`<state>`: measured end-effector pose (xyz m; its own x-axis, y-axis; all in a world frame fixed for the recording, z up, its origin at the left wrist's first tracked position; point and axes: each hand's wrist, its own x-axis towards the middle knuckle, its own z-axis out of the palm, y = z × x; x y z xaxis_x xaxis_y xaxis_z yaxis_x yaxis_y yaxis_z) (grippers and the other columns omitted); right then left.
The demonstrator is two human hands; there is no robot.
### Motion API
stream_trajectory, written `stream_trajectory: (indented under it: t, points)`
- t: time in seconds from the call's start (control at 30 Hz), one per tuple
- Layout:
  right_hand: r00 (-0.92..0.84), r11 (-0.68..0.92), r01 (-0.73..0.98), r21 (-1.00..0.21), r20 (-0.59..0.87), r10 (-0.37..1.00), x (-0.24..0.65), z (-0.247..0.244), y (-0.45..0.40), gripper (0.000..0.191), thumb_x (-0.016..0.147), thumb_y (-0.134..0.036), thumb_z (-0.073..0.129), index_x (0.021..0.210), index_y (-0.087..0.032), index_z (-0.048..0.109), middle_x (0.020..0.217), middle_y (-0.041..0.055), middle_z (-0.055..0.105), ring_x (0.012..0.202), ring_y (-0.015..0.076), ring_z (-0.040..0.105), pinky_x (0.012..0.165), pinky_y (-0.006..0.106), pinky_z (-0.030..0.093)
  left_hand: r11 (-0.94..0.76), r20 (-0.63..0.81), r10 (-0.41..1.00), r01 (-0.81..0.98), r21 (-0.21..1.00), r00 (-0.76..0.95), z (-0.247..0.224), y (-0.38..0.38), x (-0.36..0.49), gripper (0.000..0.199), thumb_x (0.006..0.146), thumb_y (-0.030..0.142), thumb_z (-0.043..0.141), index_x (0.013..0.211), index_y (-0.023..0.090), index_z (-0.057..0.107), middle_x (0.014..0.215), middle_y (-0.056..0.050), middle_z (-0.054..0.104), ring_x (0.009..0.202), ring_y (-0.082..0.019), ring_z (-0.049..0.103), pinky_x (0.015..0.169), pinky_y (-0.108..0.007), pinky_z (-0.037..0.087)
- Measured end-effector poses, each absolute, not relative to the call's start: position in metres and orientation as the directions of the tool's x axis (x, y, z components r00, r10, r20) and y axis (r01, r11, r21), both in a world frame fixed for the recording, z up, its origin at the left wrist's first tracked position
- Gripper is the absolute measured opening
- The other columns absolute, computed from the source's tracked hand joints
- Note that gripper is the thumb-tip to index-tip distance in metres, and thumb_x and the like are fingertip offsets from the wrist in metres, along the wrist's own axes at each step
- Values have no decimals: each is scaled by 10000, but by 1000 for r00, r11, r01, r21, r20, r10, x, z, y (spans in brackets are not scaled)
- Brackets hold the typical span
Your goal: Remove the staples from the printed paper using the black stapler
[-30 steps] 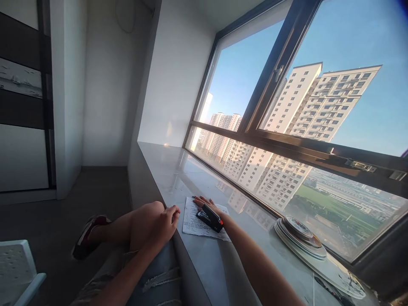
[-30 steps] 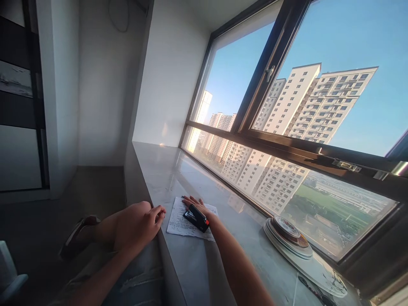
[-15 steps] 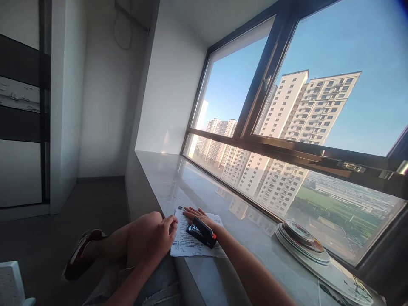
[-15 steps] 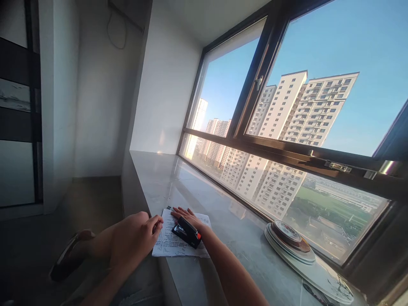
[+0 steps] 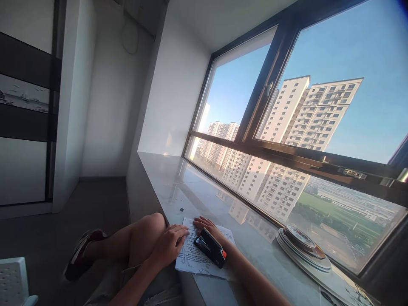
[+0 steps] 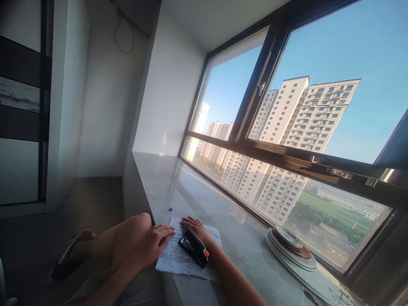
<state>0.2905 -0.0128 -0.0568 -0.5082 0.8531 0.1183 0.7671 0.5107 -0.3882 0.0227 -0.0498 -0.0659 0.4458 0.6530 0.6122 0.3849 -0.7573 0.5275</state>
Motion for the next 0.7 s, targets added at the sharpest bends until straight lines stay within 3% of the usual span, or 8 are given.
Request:
stream_trajectory:
  t: [0.1,0.2,0.27,0.33,0.47,0.57,0.7]
  points:
    - [-357,454,737,-501,283,890,293,-52,-21,618,975,-674,373,1276,-226,673,1351,127,639,1301,322,539,1131,497,388,-743,609,669,391,543,426,-67,-48,23,294,964,199,468,1041,246,748,1149,-77,733,1120,-254,646,1060,-473,475]
    - [-96,356,701,-618,413,906,290,-39,-47,616,1011,-643,280,1027,-209,716,1073,109,713,1069,282,632,1007,456,471,-741,602,672,392,546,431,-68,-47,24,275,951,186,482,1019,254,739,1137,-56,732,1101,-240,653,1061,-457,475]
    - [-126,389,649,-654,412,903,282,-28,-69,589,1032,-601,268,969,-206,700,1002,80,696,994,246,631,937,402,494,-740,594,672,401,540,441,-69,-46,24,271,945,179,487,1030,265,729,1145,-44,728,1102,-234,651,1057,-448,477]
    - [-276,441,607,-661,344,897,270,-15,-91,495,1021,-581,358,1031,-218,694,1041,62,680,952,217,625,847,340,511,-740,588,673,415,529,450,-70,-45,23,273,935,166,490,1033,270,722,1154,-38,725,1110,-234,646,1053,-448,477]
    - [-443,483,663,-572,220,869,256,10,-114,338,923,-516,597,1106,-246,690,1045,53,677,891,202,617,738,291,498,-743,573,669,433,510,473,-68,-43,22,299,925,150,482,1062,282,713,1170,-31,723,1135,-238,640,1063,-460,468]
    - [-462,486,746,-455,172,870,266,20,-116,262,901,-434,617,1067,-242,681,1014,48,678,854,192,607,735,285,468,-756,567,654,422,500,501,-67,-41,22,290,929,153,479,1061,277,706,1186,-30,718,1155,-240,632,1066,-460,466]
    - [-441,457,837,-302,122,889,287,15,-113,269,757,-351,738,965,-218,632,918,20,664,769,167,559,665,253,397,-760,561,650,425,492,512,-70,-39,23,263,929,160,495,1054,265,700,1187,-33,715,1166,-242,622,1067,-463,464]
